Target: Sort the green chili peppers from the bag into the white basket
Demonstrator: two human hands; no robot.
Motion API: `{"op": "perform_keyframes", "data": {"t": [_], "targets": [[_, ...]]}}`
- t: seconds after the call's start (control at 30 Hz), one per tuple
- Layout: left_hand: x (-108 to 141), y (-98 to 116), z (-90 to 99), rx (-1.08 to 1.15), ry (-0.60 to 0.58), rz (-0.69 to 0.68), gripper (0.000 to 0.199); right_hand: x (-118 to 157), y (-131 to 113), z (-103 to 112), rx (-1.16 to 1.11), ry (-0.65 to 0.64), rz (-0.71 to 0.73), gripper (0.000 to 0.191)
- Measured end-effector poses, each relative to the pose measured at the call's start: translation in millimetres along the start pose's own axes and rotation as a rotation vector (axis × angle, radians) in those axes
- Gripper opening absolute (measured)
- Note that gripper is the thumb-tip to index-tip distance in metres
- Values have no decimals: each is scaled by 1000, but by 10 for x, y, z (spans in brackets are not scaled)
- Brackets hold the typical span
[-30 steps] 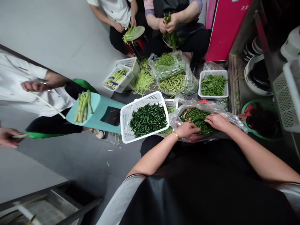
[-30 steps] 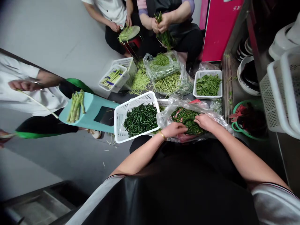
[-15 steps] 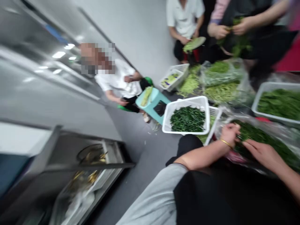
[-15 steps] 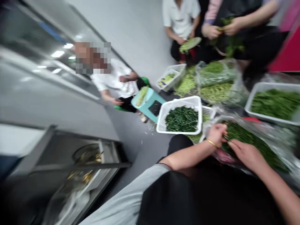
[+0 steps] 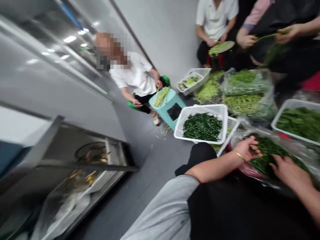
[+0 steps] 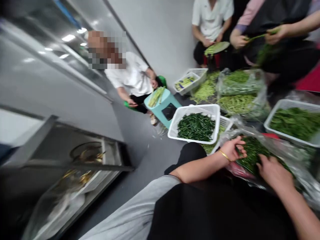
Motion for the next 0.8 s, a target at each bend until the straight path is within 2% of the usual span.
{"op": "perform_keyframes", "data": {"t": [0.07,0.13,0.23,0.3,0.37,0.47,0.53,0.6,0.67,0.73,0.8], "targets": [[56,-112,-10,115,-45,118,30,120,-275,-128,79,-187,57,40],[90,-178,-52,117,-129,187,25,160,-551,-222,162,-297,74,35],[133,-159,-63,11,-210,172,18,102,-725,-210,232,-275,25,34],[156,-99,-3,-73,-187,114,17,56,-657,-117,234,-227,-8,34],[166,-75,41,-139,-171,78,16,31,-439,42,204,-188,-83,35],[142,-149,24,-206,-199,95,18,55,-105,322,109,-108,-157,36],[122,-198,17,-250,-179,112,15,102,-14,411,69,-60,-152,35],[127,-183,21,-297,-127,106,11,146,-53,326,79,-68,-117,34],[167,-114,0,-335,-105,88,7,161,-157,73,118,-154,-84,36],[227,-21,-57,-359,-141,59,9,134,-239,-210,156,-256,-77,37],[286,46,-101,-379,-184,45,13,55,-257,-362,180,-297,-91,36]]}}
Point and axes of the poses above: each hand's wrist, its own x-axis away from the middle knuckle, its own z-axis out of the back of the hand, y = z × x, the point moved 9 cm from there along -x, towards the middle knuckle, and after that the axes turned 11 degrees about -y, right-handed, at the moved point
